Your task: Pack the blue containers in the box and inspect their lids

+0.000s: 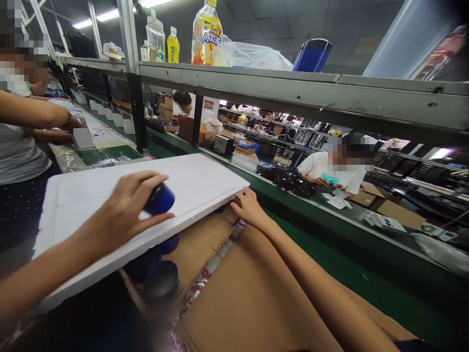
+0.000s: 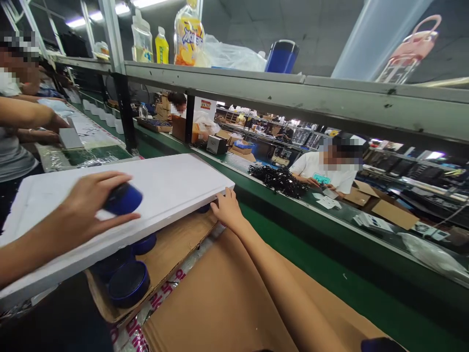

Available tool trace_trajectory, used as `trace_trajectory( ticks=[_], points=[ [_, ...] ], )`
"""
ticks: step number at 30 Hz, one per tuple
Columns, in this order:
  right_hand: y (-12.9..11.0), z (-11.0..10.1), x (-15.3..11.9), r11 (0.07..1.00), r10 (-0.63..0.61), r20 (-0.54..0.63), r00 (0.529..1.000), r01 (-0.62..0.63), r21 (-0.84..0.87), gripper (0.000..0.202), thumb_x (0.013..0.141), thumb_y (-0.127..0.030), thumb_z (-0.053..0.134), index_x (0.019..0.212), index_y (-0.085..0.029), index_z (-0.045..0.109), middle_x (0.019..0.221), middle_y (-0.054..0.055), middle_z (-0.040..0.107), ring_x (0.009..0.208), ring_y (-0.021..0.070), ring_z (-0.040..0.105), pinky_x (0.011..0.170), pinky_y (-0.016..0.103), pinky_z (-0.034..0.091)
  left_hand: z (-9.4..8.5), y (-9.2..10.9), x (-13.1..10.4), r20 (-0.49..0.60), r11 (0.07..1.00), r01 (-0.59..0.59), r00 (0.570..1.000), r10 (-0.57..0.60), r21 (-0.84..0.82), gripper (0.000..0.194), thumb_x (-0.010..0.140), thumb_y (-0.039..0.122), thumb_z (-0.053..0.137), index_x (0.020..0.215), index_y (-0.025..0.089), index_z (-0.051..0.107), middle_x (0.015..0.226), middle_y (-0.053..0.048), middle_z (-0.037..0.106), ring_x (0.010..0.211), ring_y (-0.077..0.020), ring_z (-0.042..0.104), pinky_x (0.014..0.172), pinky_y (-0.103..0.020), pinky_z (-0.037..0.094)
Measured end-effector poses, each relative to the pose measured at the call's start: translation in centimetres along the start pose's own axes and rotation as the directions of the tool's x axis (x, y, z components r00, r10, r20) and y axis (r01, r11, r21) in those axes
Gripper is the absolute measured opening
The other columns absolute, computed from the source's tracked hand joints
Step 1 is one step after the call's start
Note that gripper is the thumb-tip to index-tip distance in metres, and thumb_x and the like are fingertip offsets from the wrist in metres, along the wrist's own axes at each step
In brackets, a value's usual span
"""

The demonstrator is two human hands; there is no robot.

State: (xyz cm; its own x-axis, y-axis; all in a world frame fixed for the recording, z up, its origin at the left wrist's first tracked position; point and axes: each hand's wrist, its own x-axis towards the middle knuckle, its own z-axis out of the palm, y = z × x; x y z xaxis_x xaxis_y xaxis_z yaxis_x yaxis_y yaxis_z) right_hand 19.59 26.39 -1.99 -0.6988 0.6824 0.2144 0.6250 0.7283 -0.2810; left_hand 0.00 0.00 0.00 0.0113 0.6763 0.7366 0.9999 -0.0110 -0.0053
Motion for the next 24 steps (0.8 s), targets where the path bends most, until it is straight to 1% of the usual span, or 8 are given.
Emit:
trace_trajectory(
  ticks=[4, 7, 10, 14, 17, 20, 23, 24],
  points=[
    [-2.1, 0.5, -1.5, 0.980, 0.076, 0.071, 0.995, -0.087, 0.179, 0.025, 0.098, -0.034, 0.060, 0.113, -0.016, 0.065, 0.127, 0.009, 0.063, 0.121, 0.0248, 0.059, 0.104, 0.050, 0.048, 6.0, -6.2, 4.3, 0.180, 0.997, -0.051, 0.982, 0.062, -0.063, 0.061, 0.097, 0.058, 0.049, 0.136, 0.011, 0.048, 0.131, -0.019, 0.054, 0.126, -0.0360, 0.052, 0.105, -0.060, 0.045],
    [-3.9, 1.3, -1.9, 0.913, 0.117, 0.250, 0.961, -0.203, 0.354, 0.033, 0.100, -0.045, 0.054, 0.101, -0.014, 0.066, 0.098, 0.004, 0.070, 0.087, 0.0164, 0.069, 0.082, 0.037, 0.058, 7.4, -8.5, 4.8, 0.260, 0.990, -0.011, 0.965, 0.047, -0.142, 0.073, 0.095, 0.055, 0.054, 0.152, 0.019, 0.026, 0.146, -0.018, 0.045, 0.131, -0.0361, 0.050, 0.107, -0.061, 0.044],
    [-5.4, 1.9, -1.3, 0.821, 0.129, 0.389, 0.912, -0.318, 0.474, 0.041, 0.101, -0.051, 0.050, 0.105, -0.014, 0.065, 0.090, 0.003, 0.070, 0.071, 0.0121, 0.067, 0.066, 0.029, 0.059, 6.7, -8.9, 4.3, 0.310, 0.982, 0.062, 0.951, -0.003, -0.180, 0.078, 0.093, 0.054, 0.057, 0.154, 0.020, 0.021, 0.154, -0.019, 0.038, 0.134, -0.0366, 0.048, 0.109, -0.061, 0.042],
    [-6.7, 2.5, 0.3, 0.796, 0.139, 0.401, 0.905, -0.343, 0.499, 0.034, 0.101, -0.044, 0.053, 0.111, -0.014, 0.063, 0.096, 0.004, 0.069, 0.075, 0.0127, 0.068, 0.066, 0.029, 0.059, 5.4, -8.3, 3.7, 0.388, 0.977, 0.166, 0.916, -0.103, -0.134, 0.070, 0.097, 0.051, 0.050, 0.151, 0.014, 0.028, 0.152, -0.020, 0.041, 0.140, -0.0349, 0.042, 0.116, -0.059, 0.035],
    [-7.7, 2.5, 0.6, 0.849, 0.093, 0.299, 0.950, -0.233, 0.475, 0.030, 0.099, -0.037, 0.058, 0.120, -0.015, 0.061, 0.116, 0.008, 0.067, 0.098, 0.0192, 0.068, 0.083, 0.039, 0.059, 4.2, -7.3, 2.0, 0.411, 0.963, 0.270, 0.879, -0.241, -0.013, 0.091, 0.093, 0.061, 0.046, 0.157, 0.006, 0.011, 0.162, -0.029, 0.018, 0.151, -0.0421, 0.019, 0.120, -0.062, 0.024],
    [-9.1, 2.0, -1.0, 0.897, -0.069, 0.258, 0.964, -0.053, 0.438, 0.029, 0.098, -0.033, 0.060, 0.122, -0.016, 0.062, 0.129, 0.009, 0.063, 0.116, 0.0243, 0.062, 0.100, 0.049, 0.052, 2.2, -5.3, -1.9, 0.436, 0.944, 0.318, 0.840, -0.323, 0.088, 0.084, 0.097, 0.067, 0.025, 0.157, 0.009, 0.019, 0.162, -0.031, 0.019, 0.150, -0.0468, 0.020, 0.115, -0.066, 0.027],
    [-10.8, 1.4, -4.4, 0.884, -0.331, 0.342, 0.879, 0.163, 0.437, 0.039, 0.091, -0.039, 0.069, 0.122, -0.018, 0.063, 0.130, 0.009, 0.063, 0.123, 0.0256, 0.060, 0.104, 0.047, 0.050, 0.6, -3.2, -6.2, 0.458, 0.965, 0.241, 0.850, -0.262, 0.106, 0.079, 0.098, 0.058, -0.005, 0.156, 0.017, 0.029, 0.160, -0.021, 0.035, 0.150, -0.0340, 0.029, 0.117, -0.053, 0.030],
    [-11.4, 1.3, -5.7, 0.873, -0.397, 0.377, 0.837, 0.217, 0.438, 0.051, 0.086, -0.046, 0.074, 0.127, -0.019, 0.061, 0.132, 0.011, 0.061, 0.124, 0.0279, 0.060, 0.104, 0.046, 0.051, 0.3, -2.6, -7.3, 0.456, 0.964, 0.230, 0.849, -0.265, 0.132, 0.078, 0.099, 0.063, 0.003, 0.157, 0.017, 0.028, 0.160, -0.020, 0.034, 0.150, -0.0365, 0.028, 0.117, -0.055, 0.030]
  ],
)
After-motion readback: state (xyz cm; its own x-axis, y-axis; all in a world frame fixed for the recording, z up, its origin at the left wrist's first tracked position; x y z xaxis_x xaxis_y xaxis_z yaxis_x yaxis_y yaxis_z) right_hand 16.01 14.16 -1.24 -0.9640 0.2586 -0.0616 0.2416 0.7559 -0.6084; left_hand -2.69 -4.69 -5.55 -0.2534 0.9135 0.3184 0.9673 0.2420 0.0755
